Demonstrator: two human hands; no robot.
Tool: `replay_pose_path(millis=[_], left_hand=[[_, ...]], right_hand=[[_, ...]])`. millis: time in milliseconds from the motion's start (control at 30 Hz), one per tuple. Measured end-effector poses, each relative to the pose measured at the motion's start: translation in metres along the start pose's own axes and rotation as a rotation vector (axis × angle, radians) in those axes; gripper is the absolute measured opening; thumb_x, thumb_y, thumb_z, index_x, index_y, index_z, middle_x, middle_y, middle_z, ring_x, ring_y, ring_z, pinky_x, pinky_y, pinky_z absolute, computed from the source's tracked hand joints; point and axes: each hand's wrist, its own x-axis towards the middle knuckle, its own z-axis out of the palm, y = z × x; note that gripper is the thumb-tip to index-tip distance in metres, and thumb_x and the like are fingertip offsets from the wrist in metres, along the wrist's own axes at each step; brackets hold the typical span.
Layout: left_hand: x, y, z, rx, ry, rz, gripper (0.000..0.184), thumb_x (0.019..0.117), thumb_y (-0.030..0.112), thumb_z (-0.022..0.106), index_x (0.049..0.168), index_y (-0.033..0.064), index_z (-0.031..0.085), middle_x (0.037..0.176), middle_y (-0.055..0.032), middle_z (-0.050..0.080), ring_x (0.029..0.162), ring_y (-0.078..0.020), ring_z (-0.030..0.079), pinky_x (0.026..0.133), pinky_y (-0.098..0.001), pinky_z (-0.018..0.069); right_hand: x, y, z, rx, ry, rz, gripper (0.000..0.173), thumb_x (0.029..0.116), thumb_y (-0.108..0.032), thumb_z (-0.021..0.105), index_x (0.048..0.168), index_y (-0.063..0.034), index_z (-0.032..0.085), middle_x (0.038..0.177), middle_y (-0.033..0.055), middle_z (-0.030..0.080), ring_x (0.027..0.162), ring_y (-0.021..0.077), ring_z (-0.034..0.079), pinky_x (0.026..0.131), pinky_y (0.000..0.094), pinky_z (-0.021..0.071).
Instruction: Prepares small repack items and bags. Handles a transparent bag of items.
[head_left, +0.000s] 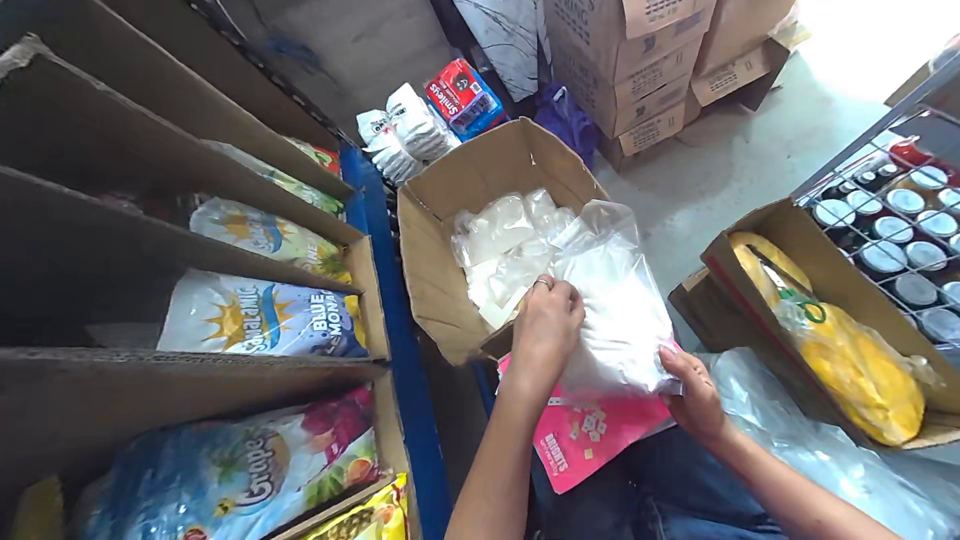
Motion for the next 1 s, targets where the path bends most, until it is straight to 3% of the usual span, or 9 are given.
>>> replay_pose_path(millis=[133, 267, 367, 500, 633, 733, 900, 967, 1000], left_hand=[[-0.010, -0.013, -0.003, -0.105, 0.042, 0.068, 0.022, 0.0996, 0.012, 0.062, 0.113, -0.0014, 0.072, 0.121, -0.0220, 0.066, 0.107, -0.0282, 0.068, 0.094, -0.0390, 0.0547], [-0.013, -0.017, 0.007, -0.088, 0.095, 0.109, 0.027, 0.0996, 0.005, 0.055, 0.120, 0.0038, 0.073, 0.124, -0.0215, 0.065, 0.103, -0.0290, 0.069, 0.091, -0.0400, 0.0555], [-0.012, -0.018, 0.013, -0.056, 0.115, 0.162, 0.029, 0.0972, 0.001, 0.054, 0.117, 0.0062, 0.075, 0.121, -0.0225, 0.065, 0.098, -0.0313, 0.067, 0.086, -0.0425, 0.0547], [-0.012, -0.020, 0.012, -0.114, 0.184, 0.151, 0.027, 0.1002, 0.002, 0.052, 0.117, 0.0028, 0.073, 0.122, -0.0218, 0.066, 0.101, -0.0291, 0.069, 0.088, -0.0403, 0.0562], [-0.010, -0.020, 0.014, -0.080, 0.150, 0.103, 0.032, 0.0996, -0.001, 0.049, 0.119, 0.0050, 0.074, 0.126, -0.0232, 0.064, 0.110, -0.0360, 0.065, 0.094, -0.0472, 0.0524], [-0.008, -0.023, 0.017, -0.107, 0.188, 0.127, 0.031, 0.1007, 0.000, 0.047, 0.120, 0.0010, 0.071, 0.124, -0.0230, 0.065, 0.110, -0.0351, 0.066, 0.096, -0.0467, 0.0524], [-0.019, -0.027, 0.014, -0.280, 0.306, 0.204, 0.029, 0.1023, 0.008, 0.051, 0.124, -0.0025, 0.066, 0.121, -0.0191, 0.067, 0.107, -0.0230, 0.068, 0.088, -0.0349, 0.0571], [-0.037, -0.020, 0.004, -0.510, 0.369, 0.283, 0.025, 0.1027, 0.018, 0.057, 0.117, 0.0002, 0.067, 0.114, -0.0095, 0.068, 0.100, -0.0107, 0.068, 0.082, -0.0262, 0.0581], [-0.048, -0.016, -0.002, -0.651, 0.392, 0.368, 0.020, 0.1025, 0.023, 0.060, 0.110, 0.0061, 0.067, 0.109, -0.0014, 0.069, 0.098, -0.0066, 0.068, 0.082, -0.0244, 0.0590]], right_hand=[[0.000, 0.001, -0.001, 0.020, -0.007, -0.004, 0.026, 0.1024, -0.029, 0.053, 0.087, -0.0259, 0.073, 0.073, -0.0136, 0.070, 0.058, -0.0071, 0.059, 0.053, 0.0118, 0.0483], [0.001, 0.001, 0.000, 0.025, -0.008, -0.004, 0.026, 0.1027, -0.028, 0.053, 0.087, -0.0255, 0.073, 0.073, -0.0135, 0.070, 0.058, -0.0069, 0.059, 0.053, 0.0117, 0.0486], [0.001, 0.001, 0.000, 0.019, -0.008, -0.009, 0.026, 0.1028, -0.028, 0.052, 0.087, -0.0258, 0.073, 0.073, -0.0137, 0.070, 0.058, -0.0069, 0.060, 0.053, 0.0115, 0.0487], [0.001, 0.002, 0.000, 0.030, -0.011, -0.017, 0.027, 0.1029, -0.028, 0.052, 0.085, -0.0252, 0.073, 0.071, -0.0136, 0.069, 0.056, -0.0072, 0.058, 0.052, 0.0112, 0.0475], [0.001, 0.001, 0.001, 0.022, 0.005, -0.001, 0.027, 0.1028, -0.028, 0.051, 0.086, -0.0248, 0.072, 0.072, -0.0128, 0.070, 0.057, -0.0065, 0.059, 0.053, 0.0119, 0.0483], [0.001, 0.000, 0.002, 0.033, 0.019, 0.006, 0.027, 0.1028, -0.026, 0.050, 0.087, -0.0241, 0.072, 0.072, -0.0127, 0.070, 0.056, -0.0062, 0.059, 0.053, 0.0120, 0.0487], [0.005, -0.004, 0.001, 0.089, 0.054, -0.010, 0.026, 0.0997, -0.025, 0.052, 0.084, -0.0248, 0.073, 0.069, -0.0124, 0.069, 0.055, -0.0059, 0.058, 0.053, 0.0128, 0.0487], [0.008, -0.012, -0.003, 0.098, 0.048, -0.037, 0.022, 0.0984, -0.027, 0.055, 0.088, -0.0237, 0.075, 0.072, -0.0115, 0.071, 0.058, -0.0051, 0.061, 0.056, 0.0140, 0.0515], [0.010, -0.019, -0.005, 0.089, 0.039, -0.054, 0.022, 0.0987, -0.028, 0.056, 0.088, -0.0240, 0.075, 0.072, -0.0122, 0.070, 0.058, -0.0055, 0.060, 0.056, 0.0139, 0.0516]])
